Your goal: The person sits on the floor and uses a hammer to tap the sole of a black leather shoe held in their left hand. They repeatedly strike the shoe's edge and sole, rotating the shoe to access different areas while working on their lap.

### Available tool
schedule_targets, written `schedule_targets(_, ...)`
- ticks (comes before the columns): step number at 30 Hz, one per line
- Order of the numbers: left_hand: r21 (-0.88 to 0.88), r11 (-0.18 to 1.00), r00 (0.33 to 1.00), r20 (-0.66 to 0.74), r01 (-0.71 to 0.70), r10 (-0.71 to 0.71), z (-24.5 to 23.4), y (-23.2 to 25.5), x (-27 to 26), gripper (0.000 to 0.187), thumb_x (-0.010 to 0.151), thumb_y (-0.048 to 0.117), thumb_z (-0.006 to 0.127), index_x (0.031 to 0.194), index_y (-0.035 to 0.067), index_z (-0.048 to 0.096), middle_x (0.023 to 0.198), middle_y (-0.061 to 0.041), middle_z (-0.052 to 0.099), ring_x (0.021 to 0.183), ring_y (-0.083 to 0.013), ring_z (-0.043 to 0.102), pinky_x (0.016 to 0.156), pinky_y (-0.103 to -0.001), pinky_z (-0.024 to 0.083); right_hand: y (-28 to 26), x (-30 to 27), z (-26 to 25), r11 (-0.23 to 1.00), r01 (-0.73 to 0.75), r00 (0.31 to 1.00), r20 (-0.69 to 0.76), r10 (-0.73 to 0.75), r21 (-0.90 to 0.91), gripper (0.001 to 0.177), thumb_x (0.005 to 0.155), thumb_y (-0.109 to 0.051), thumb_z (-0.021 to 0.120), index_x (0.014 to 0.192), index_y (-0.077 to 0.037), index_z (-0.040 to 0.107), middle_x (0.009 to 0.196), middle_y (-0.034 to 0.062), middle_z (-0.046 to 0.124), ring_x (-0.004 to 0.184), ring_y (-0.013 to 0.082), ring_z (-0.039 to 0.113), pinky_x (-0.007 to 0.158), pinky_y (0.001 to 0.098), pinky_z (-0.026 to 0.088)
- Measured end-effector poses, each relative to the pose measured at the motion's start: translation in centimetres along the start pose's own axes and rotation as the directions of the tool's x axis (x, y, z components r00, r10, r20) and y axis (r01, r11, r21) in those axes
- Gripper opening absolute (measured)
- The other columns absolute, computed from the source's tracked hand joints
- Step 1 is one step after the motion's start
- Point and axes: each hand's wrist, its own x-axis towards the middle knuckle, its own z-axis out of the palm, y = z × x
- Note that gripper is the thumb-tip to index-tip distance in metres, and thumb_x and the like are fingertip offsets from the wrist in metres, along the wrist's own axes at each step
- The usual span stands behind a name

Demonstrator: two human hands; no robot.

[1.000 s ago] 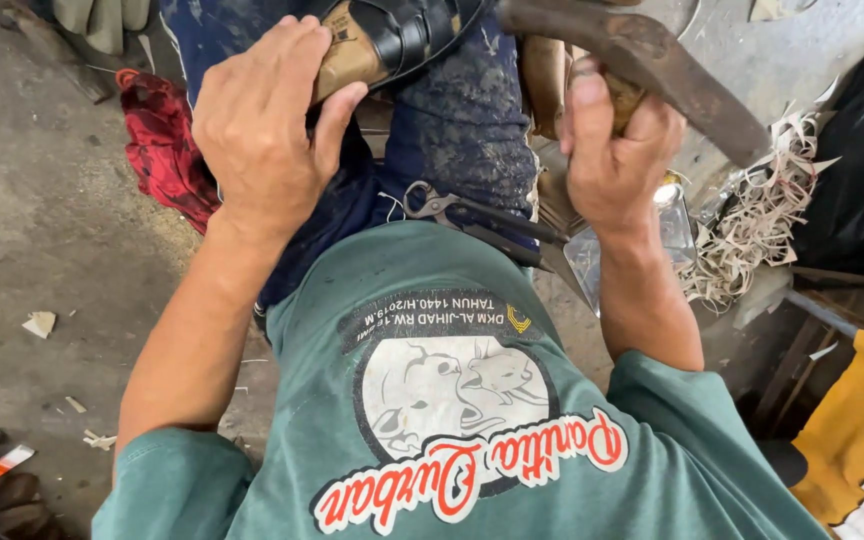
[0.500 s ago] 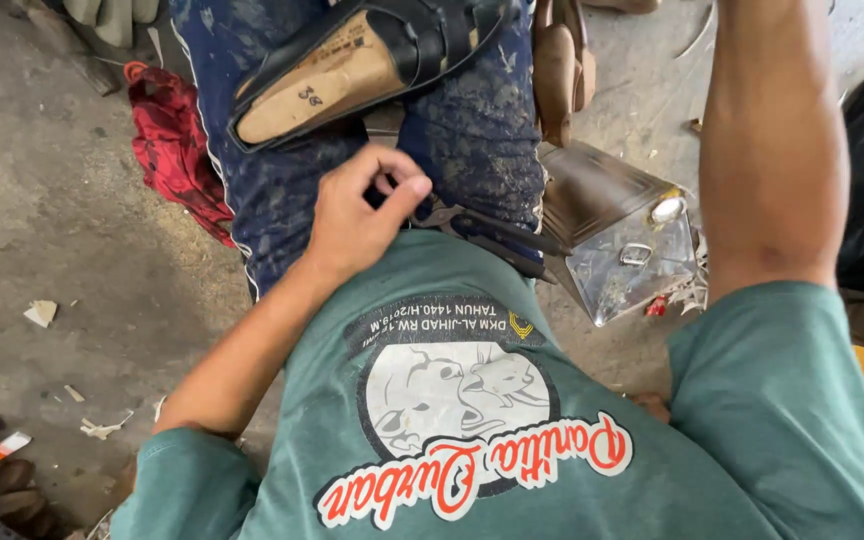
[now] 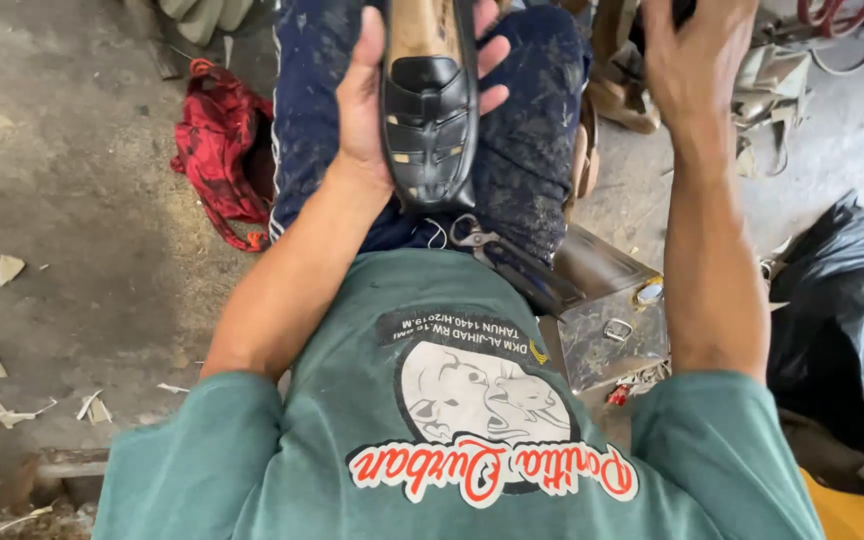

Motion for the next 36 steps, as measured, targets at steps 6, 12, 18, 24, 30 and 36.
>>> schedule_targets(6,-0.159,0.981,0.993,0.036,0.113,-0.109,-7.5,-2.0,0.6,0.078,0.094,0.056,0.062,0.152,0.006,0.049,0.159,-0.017,0.051,0.152,-0.0354,0.047,0.119,-0.06,0.05,-16.6,-9.5,-7.5,0.945,-0.249,0.873,0.471,0.125,0.211,0.016,0.112,-0.013,0.059,0.109,0.001,0.065,0.098,0.0161,0.064,0.086,0.0258,0.059,0.073,0.0386,0.048)
schedule_targets(12,-0.068,0.991,0.988,0.115,0.112,-0.104,-10.8,-2.2,1.8,0.08,0.093,0.057,0.063,0.153,0.006,0.05,0.155,-0.017,0.056,0.147,-0.0346,0.055,0.118,-0.056,0.055,-22.8,-17.5,-7.7,0.865,-0.476,0.649,0.599,0.468,-0.16,0.029,0.105,-0.037,0.062,0.111,-0.009,0.055,0.103,0.012,0.06,0.08,0.0304,0.063,0.06,0.0495,0.05)
schedule_targets(18,-0.034,0.991,0.977,0.172,0.132,-0.124,-10.4,-2.4,1.5,0.076,0.097,0.057,0.059,0.154,0.007,0.05,0.156,-0.016,0.057,0.15,-0.0357,0.053,0.121,-0.056,0.053,-23.7,-17.1,-9.2,0.712,-0.7,0.595,0.6,0.535,0.06,0.027,0.108,-0.027,0.053,0.119,-0.005,0.064,0.071,0.0029,0.058,0.058,0.0141,0.046,0.053,0.034,0.036)
schedule_targets(24,-0.383,0.848,0.897,-0.1,0.365,-0.431,-0.2,-2.5,-6.9,0.097,0.094,0.072,0.039,0.155,-0.003,0.036,0.156,-0.034,0.04,0.142,-0.0565,0.041,0.111,-0.071,0.041,-23.1,-14.1,-9.5,-0.262,-0.734,0.544,0.773,0.325,0.627,0.088,0.095,-0.074,0.049,0.141,0.0,0.05,0.089,0.003,0.057,0.072,0.0119,0.058,0.071,0.0268,0.05)
schedule_targets(30,0.938,0.337,0.99,0.03,-0.076,0.139,4.3,1.0,-8.2,0.027,0.105,0.026,0.053,0.12,0.006,0.063,0.092,-0.009,0.072,0.077,-0.015,0.069,0.067,-0.024,0.054,-22.0,-3.8,-5.5,0.543,-0.756,0.651,0.512,0.561,0.365,0.036,0.1,-0.04,0.062,0.116,-0.008,0.058,0.094,0.0032,0.069,0.081,0.013,0.07,0.078,0.0325,0.063)
schedule_targets(36,0.902,-0.29,0.919,0.369,-0.319,0.137,5.3,3.1,-2.2,0.058,0.095,0.023,0.07,0.144,0.008,0.044,0.142,-0.011,0.054,0.132,-0.027,0.056,0.107,-0.041,0.047,-21.8,0.5,-4.1,0.703,-0.426,0.904,0.252,0.344,0.57,0.042,0.095,-0.036,0.081,0.12,-0.012,0.056,0.109,0.003,0.067,0.095,0.0152,0.068,0.083,0.0314,0.059)
